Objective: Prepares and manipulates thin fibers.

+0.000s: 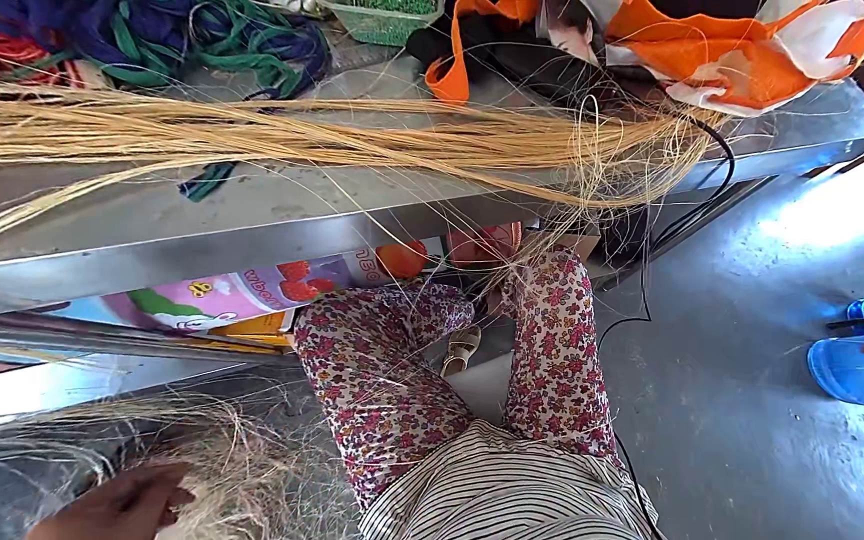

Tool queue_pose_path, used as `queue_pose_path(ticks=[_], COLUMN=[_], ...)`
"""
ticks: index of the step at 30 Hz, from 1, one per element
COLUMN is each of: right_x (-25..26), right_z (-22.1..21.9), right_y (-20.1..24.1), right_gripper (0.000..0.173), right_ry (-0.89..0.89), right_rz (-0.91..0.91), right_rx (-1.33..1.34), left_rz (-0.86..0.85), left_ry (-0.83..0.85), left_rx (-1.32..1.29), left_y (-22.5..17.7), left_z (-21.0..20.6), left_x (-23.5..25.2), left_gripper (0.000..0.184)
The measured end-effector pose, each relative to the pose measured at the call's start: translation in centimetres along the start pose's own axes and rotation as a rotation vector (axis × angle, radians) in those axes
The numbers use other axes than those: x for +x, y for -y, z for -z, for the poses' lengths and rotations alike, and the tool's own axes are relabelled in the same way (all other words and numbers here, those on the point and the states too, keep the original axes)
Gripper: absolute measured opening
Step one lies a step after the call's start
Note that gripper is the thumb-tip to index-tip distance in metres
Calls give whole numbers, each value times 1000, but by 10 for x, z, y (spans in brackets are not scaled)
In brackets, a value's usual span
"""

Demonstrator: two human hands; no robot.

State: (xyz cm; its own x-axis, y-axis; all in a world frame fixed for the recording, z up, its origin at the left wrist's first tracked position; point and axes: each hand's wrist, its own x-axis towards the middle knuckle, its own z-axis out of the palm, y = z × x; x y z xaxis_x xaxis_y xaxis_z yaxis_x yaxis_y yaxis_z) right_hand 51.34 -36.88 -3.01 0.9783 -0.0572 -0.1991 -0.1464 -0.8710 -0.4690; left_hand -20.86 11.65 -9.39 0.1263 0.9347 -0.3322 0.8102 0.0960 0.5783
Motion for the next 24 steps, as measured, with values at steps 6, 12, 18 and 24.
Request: queue_pose_path(ticks=[6,12,18,24], right_x=[-108,-278,-352,-350], right_z=[-81,-148,-200,-203], right_y=[97,153,184,197], right_gripper=[45,25,38,21], right_ry=[631,1166,2150,1777], right_rz=[512,1320,456,109], right_rx=[-475,197,486,980], left_rz=[-392,-629,-813,-758], left_ry=[88,126,236,282], left_rx=[-79,-412,-489,-322], left_y=[-81,-115,-108,-72], left_z=[-4,-42,-75,-76], left_x=[-74,-119,-133,-121], left_gripper=[24,15,17,22])
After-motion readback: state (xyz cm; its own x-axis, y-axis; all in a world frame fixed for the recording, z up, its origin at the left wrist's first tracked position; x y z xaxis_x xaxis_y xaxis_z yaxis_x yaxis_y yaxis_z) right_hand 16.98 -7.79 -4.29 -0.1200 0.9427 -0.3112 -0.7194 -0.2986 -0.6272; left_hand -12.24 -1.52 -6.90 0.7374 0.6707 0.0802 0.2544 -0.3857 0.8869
